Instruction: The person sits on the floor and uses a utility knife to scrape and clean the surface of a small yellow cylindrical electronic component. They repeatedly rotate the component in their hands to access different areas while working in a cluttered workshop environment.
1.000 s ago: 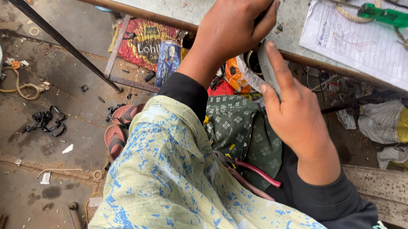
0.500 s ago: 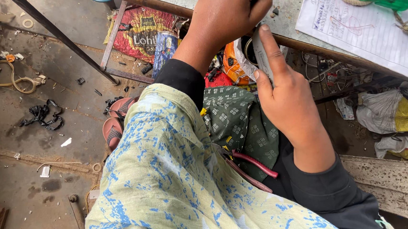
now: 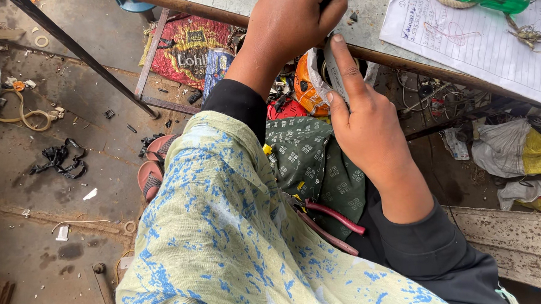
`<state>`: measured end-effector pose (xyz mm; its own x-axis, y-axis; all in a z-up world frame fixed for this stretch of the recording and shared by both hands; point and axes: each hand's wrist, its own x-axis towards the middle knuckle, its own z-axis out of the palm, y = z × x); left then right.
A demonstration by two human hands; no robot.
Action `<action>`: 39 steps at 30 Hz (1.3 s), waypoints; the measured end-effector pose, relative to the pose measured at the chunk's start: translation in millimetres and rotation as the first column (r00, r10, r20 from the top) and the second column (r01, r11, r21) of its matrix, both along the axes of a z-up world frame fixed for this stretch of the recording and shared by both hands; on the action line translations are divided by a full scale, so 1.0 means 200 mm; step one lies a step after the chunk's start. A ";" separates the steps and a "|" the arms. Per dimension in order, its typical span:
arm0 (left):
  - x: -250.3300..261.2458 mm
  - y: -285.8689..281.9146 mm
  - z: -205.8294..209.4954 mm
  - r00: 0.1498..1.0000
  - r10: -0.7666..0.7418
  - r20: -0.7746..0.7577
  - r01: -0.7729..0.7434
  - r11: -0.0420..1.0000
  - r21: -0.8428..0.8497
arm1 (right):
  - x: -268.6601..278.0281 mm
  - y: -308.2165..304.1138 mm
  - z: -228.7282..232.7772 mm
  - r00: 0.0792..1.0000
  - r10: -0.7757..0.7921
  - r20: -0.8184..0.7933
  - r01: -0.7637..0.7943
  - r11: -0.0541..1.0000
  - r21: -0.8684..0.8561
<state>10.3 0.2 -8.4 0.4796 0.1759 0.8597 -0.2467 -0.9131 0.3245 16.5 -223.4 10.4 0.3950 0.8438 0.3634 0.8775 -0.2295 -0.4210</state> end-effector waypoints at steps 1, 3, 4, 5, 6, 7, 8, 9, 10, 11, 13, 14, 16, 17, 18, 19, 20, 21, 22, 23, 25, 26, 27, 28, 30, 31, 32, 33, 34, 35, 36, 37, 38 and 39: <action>0.00 0.00 0.00 1.000 -0.002 0.000 0.002 1.000 0.004 | 0.00 0.00 -0.01 1.000 -0.008 -0.001 0.008 1.000 -0.003; 0.00 0.00 -0.01 1.000 -0.006 0.000 0.006 1.000 0.010 | 0.00 0.00 -0.02 1.000 -0.013 0.012 0.013 1.000 -0.003; 0.00 0.00 -0.01 1.000 0.001 -0.006 -0.001 1.000 0.008 | 0.00 0.00 -0.02 1.000 -0.009 0.025 0.009 1.000 -0.001; 0.00 0.00 -0.01 1.000 0.009 -0.012 -0.009 1.000 0.007 | 0.00 0.00 -0.03 0.999 -0.003 0.038 0.003 1.000 0.001; 0.01 0.00 -0.02 1.000 0.017 -0.017 -0.017 1.000 0.005 | 0.01 0.00 -0.03 0.999 -0.002 0.040 0.003 1.000 -0.007; 0.01 0.00 -0.02 1.000 0.017 -0.016 -0.017 1.000 0.010 | 0.01 0.00 -0.03 0.999 -0.001 0.042 0.002 1.000 -0.015; 0.01 0.00 -0.02 1.000 0.018 -0.014 -0.018 1.000 0.014 | 0.01 0.00 -0.03 0.999 0.000 0.044 0.001 1.000 -0.023; 0.01 0.01 -0.02 1.000 0.018 -0.012 -0.018 1.000 0.020 | 0.01 0.00 -0.03 0.999 -0.007 0.049 0.008 0.999 -0.032; 0.01 0.01 -0.02 1.000 0.022 -0.014 -0.022 1.000 0.022 | 0.01 0.00 -0.03 0.998 -0.013 0.054 0.016 0.999 -0.041; 0.01 0.01 -0.02 1.000 0.026 -0.017 -0.026 0.999 0.023 | 0.01 0.00 -0.03 0.998 -0.020 0.059 0.023 0.998 -0.051; 0.01 0.01 -0.03 1.000 0.025 -0.018 -0.025 0.999 0.023 | 0.01 0.00 -0.03 0.999 -0.012 0.045 0.014 0.999 -0.043; 0.02 0.02 -0.03 1.000 0.020 -0.018 -0.020 1.000 0.022 | 0.01 0.00 -0.04 0.999 -0.007 0.038 0.009 0.999 -0.040; 0.02 0.01 -0.03 1.000 0.016 -0.013 -0.016 1.000 0.014 | 0.02 -0.01 -0.08 0.997 -0.028 0.066 0.030 0.999 -0.040; 0.02 0.01 -0.03 1.000 0.016 -0.008 -0.016 1.000 0.009 | 0.04 -0.02 -0.12 0.996 -0.039 0.080 0.042 0.998 -0.038; 0.02 0.01 -0.03 1.000 0.016 -0.003 -0.016 1.000 0.004 | 0.07 -0.03 -0.17 0.997 -0.064 0.040 0.068 0.991 -0.114; 0.01 0.01 -0.03 0.998 0.036 -0.055 -0.039 0.998 -0.052 | 0.11 -0.03 -0.23 0.996 -0.092 0.003 0.091 0.978 -0.189; 0.01 0.01 -0.02 0.993 0.054 -0.108 -0.065 0.992 -0.106 | 0.15 -0.03 -0.31 0.992 -0.123 -0.032 0.110 0.958 -0.264; 0.00 0.01 -0.02 0.984 0.065 -0.165 -0.091 0.984 -0.155 | 0.12 0.05 -0.46 0.977 -0.125 -0.173 0.004 0.821 -0.571; -0.01 -0.01 -0.02 0.991 0.069 -0.116 -0.086 0.985 -0.150 | 0.05 0.16 -0.61 0.938 -0.176 -0.300 -0.143 0.591 -0.794; -0.01 -0.02 -0.01 0.996 0.069 -0.062 -0.076 0.989 -0.126 | -0.04 0.13 -0.71 0.986 0.063 -0.152 -0.140 0.803 -0.579; 0.02 0.03 0.04 0.997 0.076 0.008 -0.076 0.995 -0.072 | -0.04 0.15 -0.75 0.978 -0.049 -0.202 -0.096 0.756 -0.648; 0.04 0.08 0.06 0.996 0.088 0.024 -0.086 0.995 -0.044 | -0.01 0.16 -0.72 0.974 -0.092 -0.209 -0.081 0.718 -0.691; -0.01 0.00 -0.02 0.998 0.067 -0.013 -0.068 0.995 -0.071 | 0.02 0.13 -0.68 0.946 -0.108 -0.305 -0.104 0.790 -0.604; -0.07 -0.06 -0.09 0.998 0.056 -0.014 -0.058 0.984 -0.171 | 0.07 0.11 -0.60 0.910 -0.123 -0.396 -0.107 0.854 -0.510; -0.03 0.02 0.00 0.999 -0.013 0.051 0.023 0.980 -0.200 | 0.07 0.03 -0.36 0.984 0.064 -0.166 -0.108 0.956 -0.272; -0.02 0.03 0.04 0.997 -0.012 0.079 0.028 0.979 -0.202 | 0.08 0.00 -0.22 0.979 -0.054 -0.194 -0.037 0.899 -0.437; -0.03 0.02 0.07 0.994 -0.011 0.107 0.033 0.978 -0.204 | 0.07 -0.03 -0.10 0.963 -0.179 -0.200 0.028 0.808 -0.589; -0.05 -0.01 0.06 0.993 -0.010 0.114 0.036 0.972 -0.230 | 0.06 -0.09 0.02 0.976 0.041 -0.214 -0.108 0.944 -0.312; -0.06 -0.01 0.06 0.992 -0.023 0.124 0.055 0.963 -0.263 | 0.04 -0.15 0.13 0.953 0.254 -0.162 -0.260 0.966 -0.012; -0.06 -0.01 0.06 0.991 -0.032 0.133 0.070 0.955 -0.287 | 0.03 -0.19 0.22 0.955 -0.082 -0.285 0.032 0.984 -0.175; -0.07 0.00 0.06 0.989 -0.041 0.143 0.085 0.947 -0.310 | 0.03 -0.22 0.29 0.844 -0.417 -0.338 0.291 0.885 -0.363; -0.07 0.01 0.07 0.985 -0.040 0.168 0.092 0.944 -0.316 | 0.05 -0.22 0.33 0.845 -0.482 -0.233 0.398 0.857 -0.329; -0.07 0.01 0.07 0.981 -0.038 0.192 0.100 0.942 -0.321 | 0.10 -0.21 0.35 0.827 -0.546 -0.130 0.498 0.821 -0.281; -0.07 0.00 0.07 0.975 -0.035 0.220 0.108 0.938 -0.328 | 0.15 -0.19 0.34 0.879 -0.476 0.038 0.476 0.865 -0.158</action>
<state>-3.8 1.1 5.0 0.3194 0.4436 0.8374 -0.4023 -0.7366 0.5437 47.4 -261.2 78.0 0.7639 0.5990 0.2399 0.6438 -0.6824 -0.3461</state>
